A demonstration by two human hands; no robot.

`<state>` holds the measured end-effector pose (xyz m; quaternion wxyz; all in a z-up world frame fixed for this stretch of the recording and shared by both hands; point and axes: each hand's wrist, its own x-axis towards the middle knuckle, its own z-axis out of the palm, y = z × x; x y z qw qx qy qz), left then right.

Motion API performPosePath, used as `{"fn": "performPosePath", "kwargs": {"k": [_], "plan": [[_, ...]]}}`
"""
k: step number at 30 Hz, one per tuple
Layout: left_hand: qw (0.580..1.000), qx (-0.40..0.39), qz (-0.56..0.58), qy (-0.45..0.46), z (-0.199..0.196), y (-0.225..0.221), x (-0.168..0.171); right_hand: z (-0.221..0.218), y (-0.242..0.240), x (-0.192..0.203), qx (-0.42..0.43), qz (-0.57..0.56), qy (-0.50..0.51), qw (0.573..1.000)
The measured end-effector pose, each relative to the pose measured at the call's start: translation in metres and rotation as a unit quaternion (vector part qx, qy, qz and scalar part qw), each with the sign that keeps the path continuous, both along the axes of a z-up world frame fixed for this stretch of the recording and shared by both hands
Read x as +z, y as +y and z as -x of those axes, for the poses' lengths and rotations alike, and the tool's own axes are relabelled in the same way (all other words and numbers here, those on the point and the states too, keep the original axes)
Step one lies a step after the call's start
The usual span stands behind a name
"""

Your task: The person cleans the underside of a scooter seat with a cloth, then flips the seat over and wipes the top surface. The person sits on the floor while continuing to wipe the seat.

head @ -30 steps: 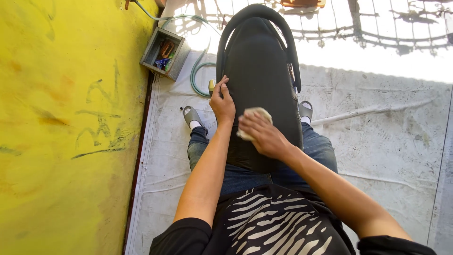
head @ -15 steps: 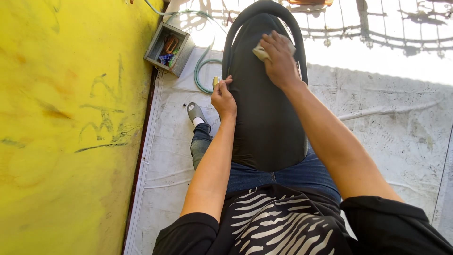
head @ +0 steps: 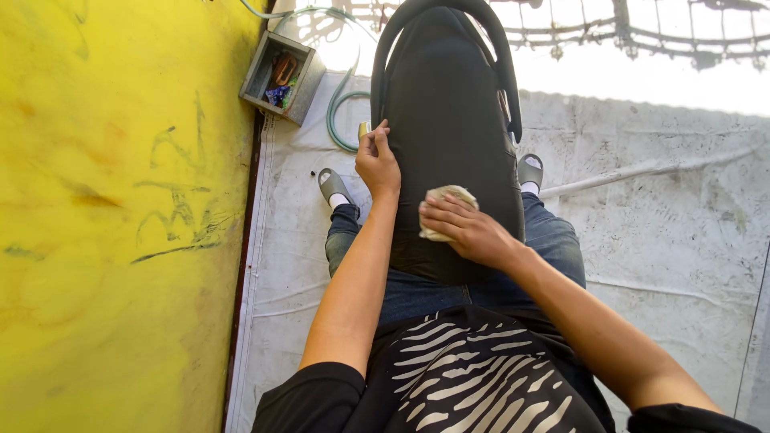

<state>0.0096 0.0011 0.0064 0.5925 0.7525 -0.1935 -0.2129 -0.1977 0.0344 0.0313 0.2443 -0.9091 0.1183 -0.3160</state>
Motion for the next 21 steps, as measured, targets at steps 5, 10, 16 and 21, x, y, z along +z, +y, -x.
{"fn": "performPosePath", "kwargs": {"k": [5, 10, 16, 21], "plan": [[0.999, -0.022, -0.004, -0.039, 0.003, 0.001, 0.002, 0.026, -0.069, -0.03, -0.071, 0.051, 0.031, 0.996], [0.998, -0.018, 0.021, -0.049, 0.004, 0.002, -0.003, -0.024, -0.164, -0.021, -0.178, -0.037, -0.003, 0.983], [0.998, -0.03, 0.021, -0.05, 0.0, 0.004, -0.01, -0.08, -0.125, -0.034, -0.203, 0.019, 0.053, 0.977], [0.992, -0.04, 0.102, 0.058, -0.011, 0.005, -0.019, -0.034, 0.0, -0.044, -0.028, 0.111, 0.074, 0.991]]}}
